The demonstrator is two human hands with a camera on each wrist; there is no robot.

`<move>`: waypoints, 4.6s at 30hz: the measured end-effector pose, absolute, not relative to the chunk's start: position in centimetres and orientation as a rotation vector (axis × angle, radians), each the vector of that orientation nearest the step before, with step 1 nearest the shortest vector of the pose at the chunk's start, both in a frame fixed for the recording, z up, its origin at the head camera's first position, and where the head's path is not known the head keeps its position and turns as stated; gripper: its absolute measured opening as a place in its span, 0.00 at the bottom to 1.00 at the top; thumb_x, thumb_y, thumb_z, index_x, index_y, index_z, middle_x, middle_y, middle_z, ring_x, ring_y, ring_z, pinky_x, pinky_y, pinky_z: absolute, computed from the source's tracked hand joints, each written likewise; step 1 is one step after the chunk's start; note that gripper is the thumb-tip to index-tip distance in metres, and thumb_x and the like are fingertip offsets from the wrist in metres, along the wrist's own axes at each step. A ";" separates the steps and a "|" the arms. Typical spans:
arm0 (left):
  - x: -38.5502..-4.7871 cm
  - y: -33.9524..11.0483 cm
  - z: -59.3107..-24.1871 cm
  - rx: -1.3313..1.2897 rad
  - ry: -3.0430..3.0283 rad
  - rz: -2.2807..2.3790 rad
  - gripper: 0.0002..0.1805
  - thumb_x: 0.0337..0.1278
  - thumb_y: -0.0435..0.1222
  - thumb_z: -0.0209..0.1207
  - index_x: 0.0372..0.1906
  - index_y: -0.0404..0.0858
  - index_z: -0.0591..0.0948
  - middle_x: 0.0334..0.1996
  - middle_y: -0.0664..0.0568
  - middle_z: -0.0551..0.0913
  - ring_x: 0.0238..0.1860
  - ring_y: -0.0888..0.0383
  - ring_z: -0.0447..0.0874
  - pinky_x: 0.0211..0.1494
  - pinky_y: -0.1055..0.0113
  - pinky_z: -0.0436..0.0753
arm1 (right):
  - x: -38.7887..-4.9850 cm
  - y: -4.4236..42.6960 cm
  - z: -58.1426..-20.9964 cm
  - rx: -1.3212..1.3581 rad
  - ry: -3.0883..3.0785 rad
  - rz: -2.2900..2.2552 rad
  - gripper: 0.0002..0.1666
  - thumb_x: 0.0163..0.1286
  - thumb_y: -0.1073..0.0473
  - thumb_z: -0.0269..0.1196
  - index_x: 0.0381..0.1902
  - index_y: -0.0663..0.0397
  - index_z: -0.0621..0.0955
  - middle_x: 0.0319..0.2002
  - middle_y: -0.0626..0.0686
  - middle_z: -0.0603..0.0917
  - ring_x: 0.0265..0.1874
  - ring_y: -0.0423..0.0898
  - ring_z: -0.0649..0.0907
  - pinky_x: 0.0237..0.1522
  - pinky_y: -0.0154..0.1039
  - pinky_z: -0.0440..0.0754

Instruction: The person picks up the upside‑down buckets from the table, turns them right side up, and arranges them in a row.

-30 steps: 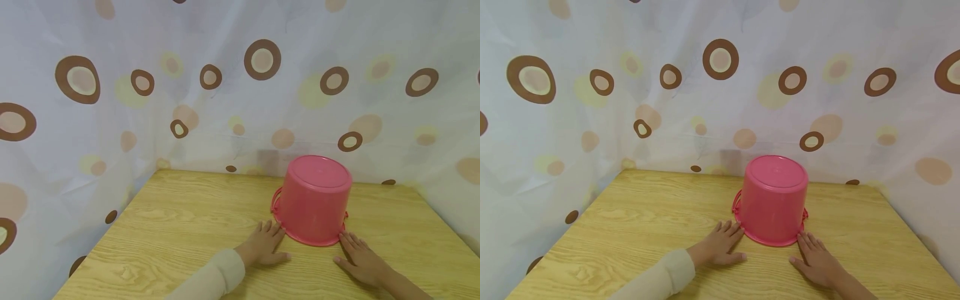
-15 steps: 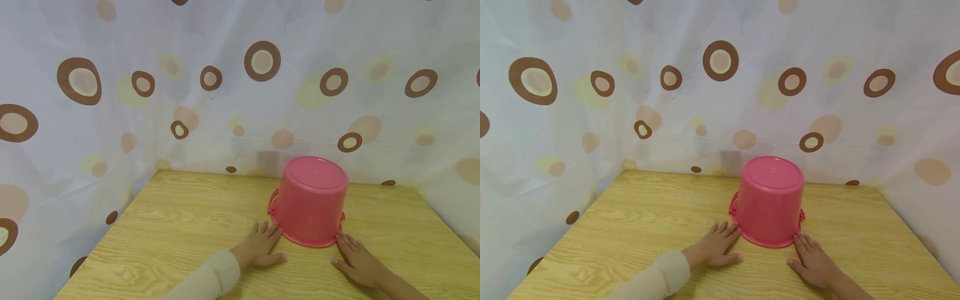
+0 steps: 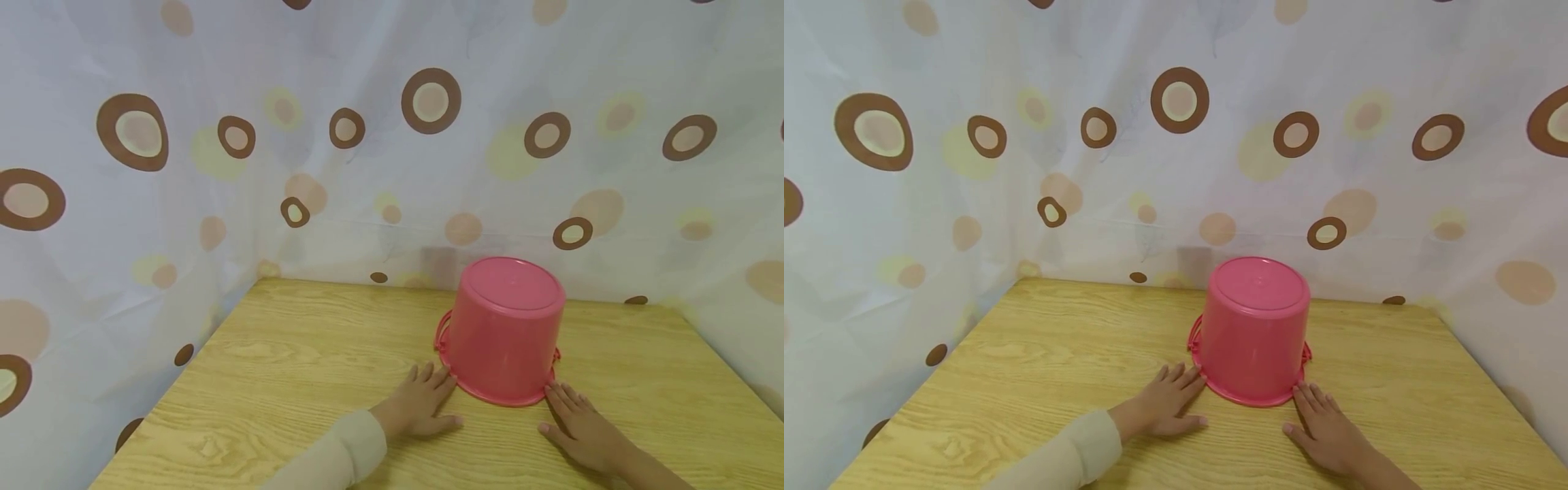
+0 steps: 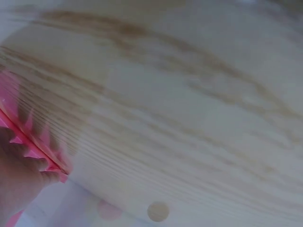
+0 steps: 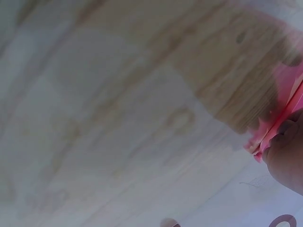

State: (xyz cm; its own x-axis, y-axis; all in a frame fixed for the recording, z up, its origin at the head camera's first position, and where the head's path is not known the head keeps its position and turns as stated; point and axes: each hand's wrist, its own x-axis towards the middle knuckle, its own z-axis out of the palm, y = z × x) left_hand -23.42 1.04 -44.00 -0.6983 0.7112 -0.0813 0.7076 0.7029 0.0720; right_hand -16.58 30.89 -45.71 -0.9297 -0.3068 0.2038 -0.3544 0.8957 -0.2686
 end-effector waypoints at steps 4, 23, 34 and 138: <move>-23.5 0.8 -44.0 1.194 2.810 0.029 0.40 0.63 0.63 0.36 0.73 0.44 0.53 0.74 0.51 0.49 0.73 0.44 0.49 0.72 0.48 0.54 | -16.6 30.8 -45.7 0.508 -2.907 0.458 0.38 0.67 0.47 0.55 0.63 0.73 0.65 0.64 0.71 0.64 0.62 0.71 0.64 0.51 0.12 0.23; -23.4 -0.5 -43.9 1.179 2.817 -0.013 0.39 0.63 0.62 0.36 0.73 0.45 0.53 0.74 0.51 0.49 0.73 0.45 0.48 0.73 0.49 0.53 | -16.9 30.0 -46.0 0.566 -2.840 0.390 0.37 0.66 0.47 0.57 0.62 0.70 0.67 0.64 0.68 0.67 0.61 0.69 0.67 0.54 0.13 0.23; -23.6 -1.4 -44.2 1.187 2.810 0.032 0.39 0.64 0.62 0.37 0.73 0.45 0.53 0.74 0.50 0.50 0.73 0.45 0.48 0.73 0.49 0.52 | -17.0 29.4 -45.8 0.567 -2.862 0.419 0.37 0.67 0.47 0.56 0.63 0.69 0.66 0.65 0.67 0.66 0.63 0.68 0.65 0.58 0.17 0.24; -24.0 -6.4 -44.7 1.064 2.823 0.155 0.38 0.64 0.61 0.37 0.73 0.46 0.51 0.74 0.51 0.48 0.73 0.43 0.46 0.73 0.46 0.50 | -17.1 24.7 -44.8 0.689 -2.918 0.436 0.36 0.69 0.47 0.53 0.65 0.68 0.64 0.66 0.66 0.65 0.65 0.65 0.64 0.63 0.61 0.61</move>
State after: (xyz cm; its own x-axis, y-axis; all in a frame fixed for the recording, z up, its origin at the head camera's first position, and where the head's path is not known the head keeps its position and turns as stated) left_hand -24.01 -6.42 -44.69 -0.7456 0.6619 -0.0770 0.6496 0.7477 0.1378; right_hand -17.13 24.69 -44.76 -0.8905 -0.4208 0.1731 -0.4530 0.8555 -0.2508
